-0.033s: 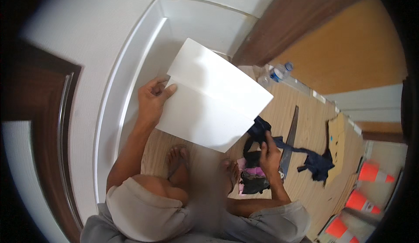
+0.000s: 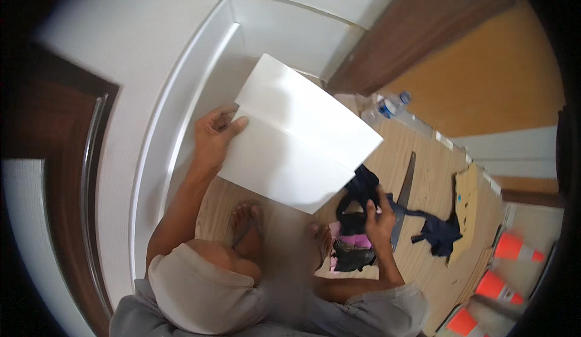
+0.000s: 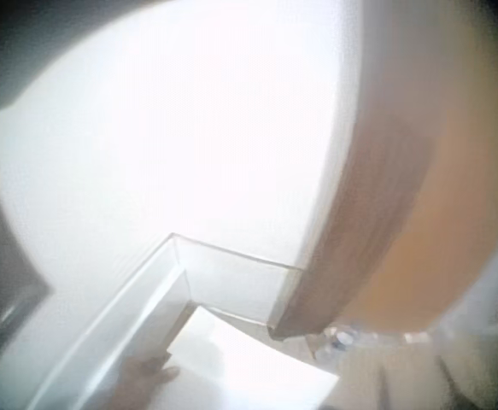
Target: The person cuts a white rectangular panel using a hand saw while sitting on the floor, then carries the cut piece to a wall and fits it into a corner gap.
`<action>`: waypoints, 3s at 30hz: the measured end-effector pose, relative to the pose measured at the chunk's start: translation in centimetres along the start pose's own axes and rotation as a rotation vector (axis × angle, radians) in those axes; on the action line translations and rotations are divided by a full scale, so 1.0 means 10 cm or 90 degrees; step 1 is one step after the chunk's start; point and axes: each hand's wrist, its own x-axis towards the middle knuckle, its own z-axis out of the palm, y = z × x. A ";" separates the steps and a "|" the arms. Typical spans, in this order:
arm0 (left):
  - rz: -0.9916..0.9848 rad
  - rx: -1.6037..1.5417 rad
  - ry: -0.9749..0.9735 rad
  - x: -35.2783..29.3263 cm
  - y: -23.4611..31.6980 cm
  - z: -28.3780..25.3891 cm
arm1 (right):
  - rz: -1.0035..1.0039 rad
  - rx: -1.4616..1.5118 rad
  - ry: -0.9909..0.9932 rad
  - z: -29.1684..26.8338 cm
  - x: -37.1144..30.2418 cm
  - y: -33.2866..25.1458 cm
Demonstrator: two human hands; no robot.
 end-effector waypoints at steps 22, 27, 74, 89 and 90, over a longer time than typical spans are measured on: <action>0.268 0.208 0.251 1.64 -0.16 0.32 | -0.135 0.375 0.136 0.89 2.05 -1.32; 0.243 0.216 0.256 1.85 -0.20 0.41 | -0.108 0.326 0.270 1.13 2.20 -1.33; -0.064 -0.099 0.123 1.70 -0.22 0.96 | -0.082 0.395 0.489 1.65 2.47 -1.60; 0.626 0.460 0.214 1.62 0.06 1.15 | -0.057 0.304 0.349 1.53 2.33 -1.88; 0.666 0.492 0.157 1.67 0.13 1.17 | -0.058 0.314 0.347 1.54 2.35 -1.88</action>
